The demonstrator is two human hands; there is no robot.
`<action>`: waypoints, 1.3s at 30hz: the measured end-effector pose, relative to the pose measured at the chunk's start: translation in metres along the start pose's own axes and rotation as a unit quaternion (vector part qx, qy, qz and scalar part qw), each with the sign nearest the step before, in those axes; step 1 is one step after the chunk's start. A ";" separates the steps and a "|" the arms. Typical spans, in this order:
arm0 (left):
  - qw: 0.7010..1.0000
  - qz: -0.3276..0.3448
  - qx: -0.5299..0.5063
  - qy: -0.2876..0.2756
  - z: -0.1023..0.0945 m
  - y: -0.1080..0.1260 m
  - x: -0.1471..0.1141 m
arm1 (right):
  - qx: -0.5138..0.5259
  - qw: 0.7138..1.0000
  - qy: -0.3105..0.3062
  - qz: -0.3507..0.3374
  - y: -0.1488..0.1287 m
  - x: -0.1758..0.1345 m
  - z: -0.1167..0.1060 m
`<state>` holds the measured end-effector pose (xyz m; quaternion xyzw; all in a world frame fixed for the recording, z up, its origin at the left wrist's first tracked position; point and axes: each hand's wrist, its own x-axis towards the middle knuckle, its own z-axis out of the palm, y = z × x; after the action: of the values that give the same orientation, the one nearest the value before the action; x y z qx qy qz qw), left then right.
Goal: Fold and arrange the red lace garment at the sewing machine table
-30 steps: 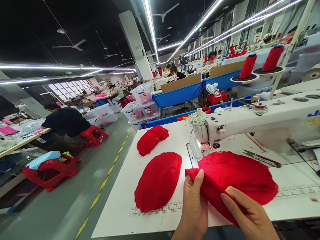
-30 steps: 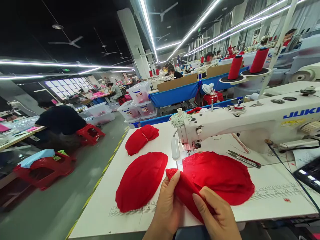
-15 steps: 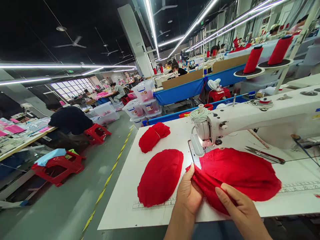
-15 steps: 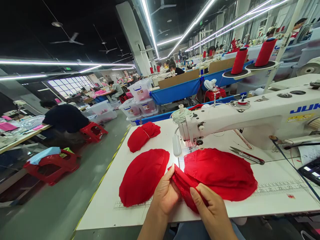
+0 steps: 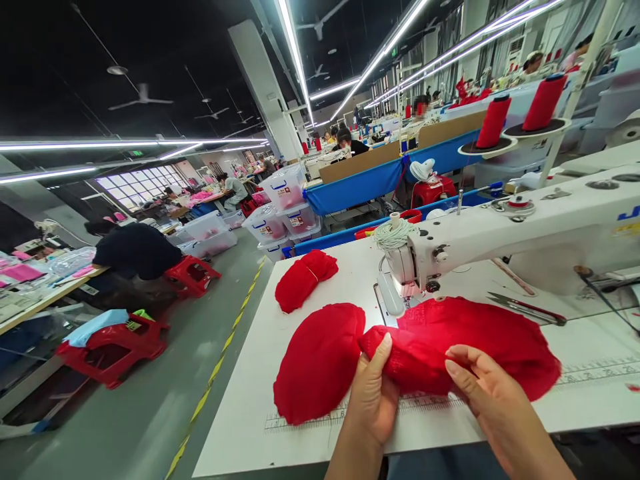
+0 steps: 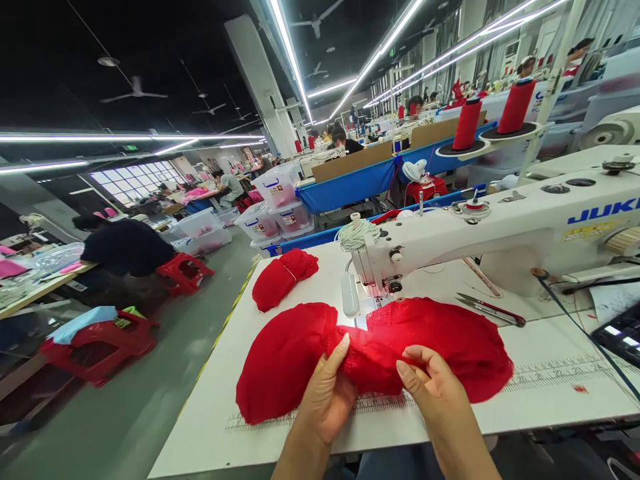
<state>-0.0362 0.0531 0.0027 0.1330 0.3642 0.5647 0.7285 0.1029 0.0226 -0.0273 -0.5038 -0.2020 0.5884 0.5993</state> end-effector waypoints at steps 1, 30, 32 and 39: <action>1.000 0.003 -0.002 0.008 0.001 0.001 0.000 | 0.024 0.998 -0.017 0.049 -0.002 -0.001 -0.002; 0.981 0.012 -0.081 0.176 0.016 0.001 0.043 | -0.179 0.967 -0.057 -0.173 0.029 -0.034 0.010; 0.982 0.023 -0.076 0.170 0.014 0.002 0.041 | -0.158 0.975 -0.048 -0.151 0.028 -0.028 0.012; 0.998 -0.038 0.031 -0.050 0.003 0.005 0.009 | -0.076 0.992 -0.063 -0.078 0.006 0.005 0.017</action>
<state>-0.0372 0.0639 0.0046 0.1694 0.3490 0.5177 0.7625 0.0872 0.0323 -0.0272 -0.4924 -0.3218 0.5537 0.5894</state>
